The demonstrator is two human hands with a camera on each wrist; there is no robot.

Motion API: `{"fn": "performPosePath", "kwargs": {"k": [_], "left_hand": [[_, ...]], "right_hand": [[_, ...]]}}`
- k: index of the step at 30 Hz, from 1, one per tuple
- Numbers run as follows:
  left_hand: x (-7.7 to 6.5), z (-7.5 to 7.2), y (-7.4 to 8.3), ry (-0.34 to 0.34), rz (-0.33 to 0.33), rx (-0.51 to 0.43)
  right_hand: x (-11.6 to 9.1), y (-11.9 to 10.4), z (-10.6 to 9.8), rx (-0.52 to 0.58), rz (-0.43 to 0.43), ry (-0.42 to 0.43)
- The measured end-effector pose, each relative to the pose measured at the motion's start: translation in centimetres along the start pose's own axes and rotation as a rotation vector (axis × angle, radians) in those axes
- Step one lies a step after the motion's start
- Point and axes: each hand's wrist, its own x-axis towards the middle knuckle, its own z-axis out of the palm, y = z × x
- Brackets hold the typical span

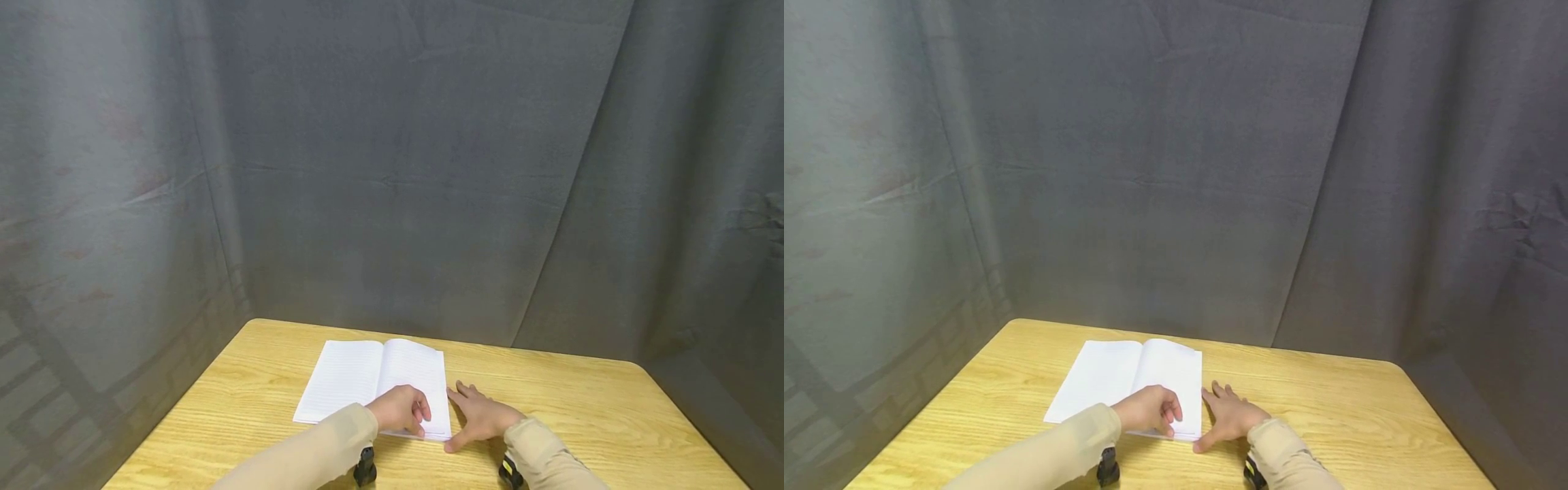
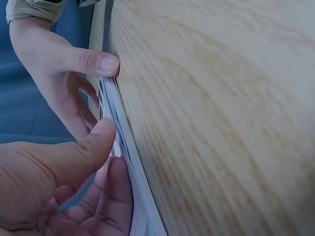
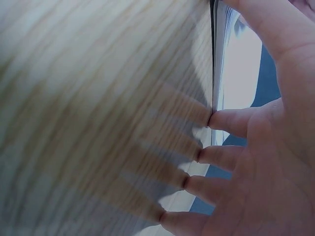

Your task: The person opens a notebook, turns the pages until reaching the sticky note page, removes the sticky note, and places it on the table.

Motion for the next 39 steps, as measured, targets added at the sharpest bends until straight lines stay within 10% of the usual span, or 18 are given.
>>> {"fn": "performPosePath", "kwargs": {"k": [18,39], "left_hand": [[0.11,-0.2,-0.08,-0.054,0.138,0.127],[0.17,0.19,0.06,0.052,0.07,0.055]], "right_hand": [[-0.17,-0.18,-0.33,-0.005,-0.019,-0.012],[-0.11,-0.08,-0.01,-0.024,-0.034,0.02]]}}
